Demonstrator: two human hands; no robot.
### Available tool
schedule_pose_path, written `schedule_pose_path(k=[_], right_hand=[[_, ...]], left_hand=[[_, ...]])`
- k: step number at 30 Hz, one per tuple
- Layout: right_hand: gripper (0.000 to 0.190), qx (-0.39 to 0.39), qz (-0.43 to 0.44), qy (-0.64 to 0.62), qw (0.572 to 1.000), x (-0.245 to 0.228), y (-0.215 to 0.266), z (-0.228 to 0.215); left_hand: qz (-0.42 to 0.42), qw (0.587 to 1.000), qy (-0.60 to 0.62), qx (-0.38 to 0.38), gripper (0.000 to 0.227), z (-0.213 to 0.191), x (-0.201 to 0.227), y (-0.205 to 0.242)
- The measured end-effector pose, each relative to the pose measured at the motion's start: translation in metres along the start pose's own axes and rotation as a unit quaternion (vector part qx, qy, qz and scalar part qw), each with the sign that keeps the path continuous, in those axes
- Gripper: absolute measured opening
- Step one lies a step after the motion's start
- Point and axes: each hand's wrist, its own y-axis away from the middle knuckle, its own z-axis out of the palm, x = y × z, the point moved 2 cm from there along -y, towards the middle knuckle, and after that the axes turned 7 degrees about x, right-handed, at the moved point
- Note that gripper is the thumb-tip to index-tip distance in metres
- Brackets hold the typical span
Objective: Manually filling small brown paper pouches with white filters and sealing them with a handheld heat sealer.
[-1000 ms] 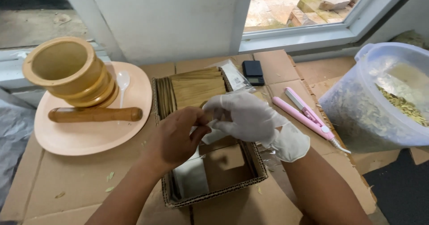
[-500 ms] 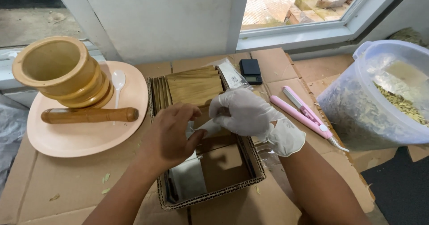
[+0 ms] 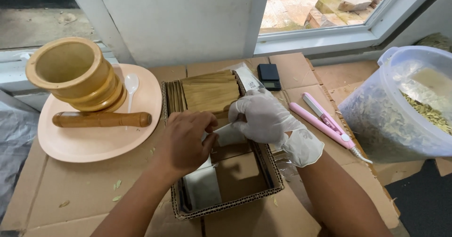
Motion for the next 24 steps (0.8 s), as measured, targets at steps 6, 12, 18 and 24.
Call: schedule_pose_path(k=[6, 12, 18, 24], right_hand=[[0.015, -0.011, -0.068, 0.022, 0.997, 0.014, -0.007, 0.009], [0.019, -0.036, -0.063, 0.046, 0.996, 0.013, -0.013, 0.011], [0.026, 0.002, -0.065, 0.035, 0.997, 0.011, -0.008, 0.008], [0.027, 0.045, -0.074, -0.011, 0.996, 0.009, -0.002, -0.001]], left_hand=[[0.009, 0.999, -0.02, 0.035, 0.01, -0.007, 0.002, -0.002], [0.006, 0.999, -0.019, 0.028, 0.01, -0.007, 0.005, -0.001], [0.019, 0.998, -0.054, 0.003, 0.016, 0.002, -0.004, 0.001], [0.032, 0.998, -0.053, 0.024, 0.023, -0.009, 0.004, 0.0]])
